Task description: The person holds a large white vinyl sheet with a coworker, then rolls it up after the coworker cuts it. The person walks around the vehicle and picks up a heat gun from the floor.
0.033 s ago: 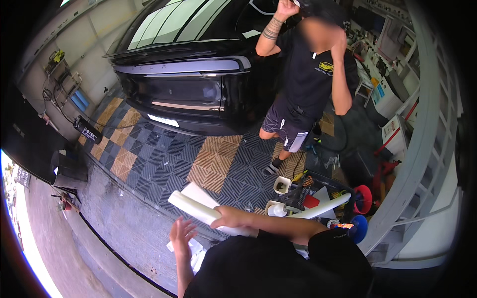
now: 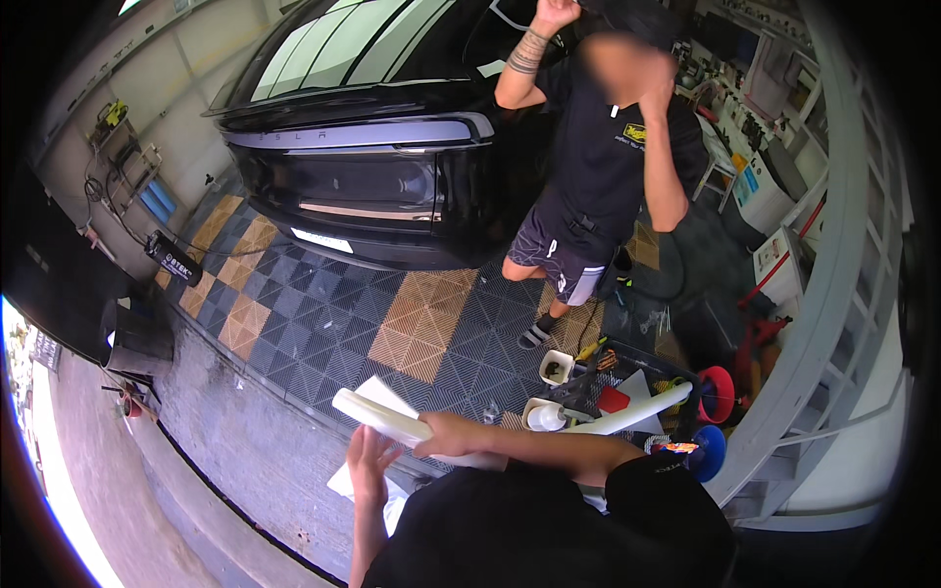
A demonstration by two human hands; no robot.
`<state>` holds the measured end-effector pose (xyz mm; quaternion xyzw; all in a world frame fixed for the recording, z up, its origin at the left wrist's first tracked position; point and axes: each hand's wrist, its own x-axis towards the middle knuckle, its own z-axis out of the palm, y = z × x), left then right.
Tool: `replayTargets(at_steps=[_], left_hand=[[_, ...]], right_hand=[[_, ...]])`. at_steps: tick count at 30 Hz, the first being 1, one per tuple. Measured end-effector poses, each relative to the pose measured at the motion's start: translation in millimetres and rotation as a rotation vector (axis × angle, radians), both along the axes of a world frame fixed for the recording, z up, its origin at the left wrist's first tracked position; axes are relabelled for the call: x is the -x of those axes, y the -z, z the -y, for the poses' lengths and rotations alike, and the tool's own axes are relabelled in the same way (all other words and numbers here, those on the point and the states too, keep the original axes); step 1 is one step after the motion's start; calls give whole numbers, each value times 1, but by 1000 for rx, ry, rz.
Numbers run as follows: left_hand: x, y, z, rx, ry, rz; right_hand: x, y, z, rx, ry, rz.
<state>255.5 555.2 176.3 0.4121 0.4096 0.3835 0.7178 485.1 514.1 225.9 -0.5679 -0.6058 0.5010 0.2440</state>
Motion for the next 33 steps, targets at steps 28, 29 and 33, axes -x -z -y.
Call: replayTargets(at_steps=[28, 29, 33], left_hand=[[-107, 89, 9, 557, -358, 54], [-114, 88, 6, 576, -341, 81], [-122, 68, -15, 621, -213, 104]], right_hand=[[-43, 80, 89, -253, 112, 474], [-41, 82, 85, -318, 111, 554], [-41, 86, 64, -408, 200, 607]])
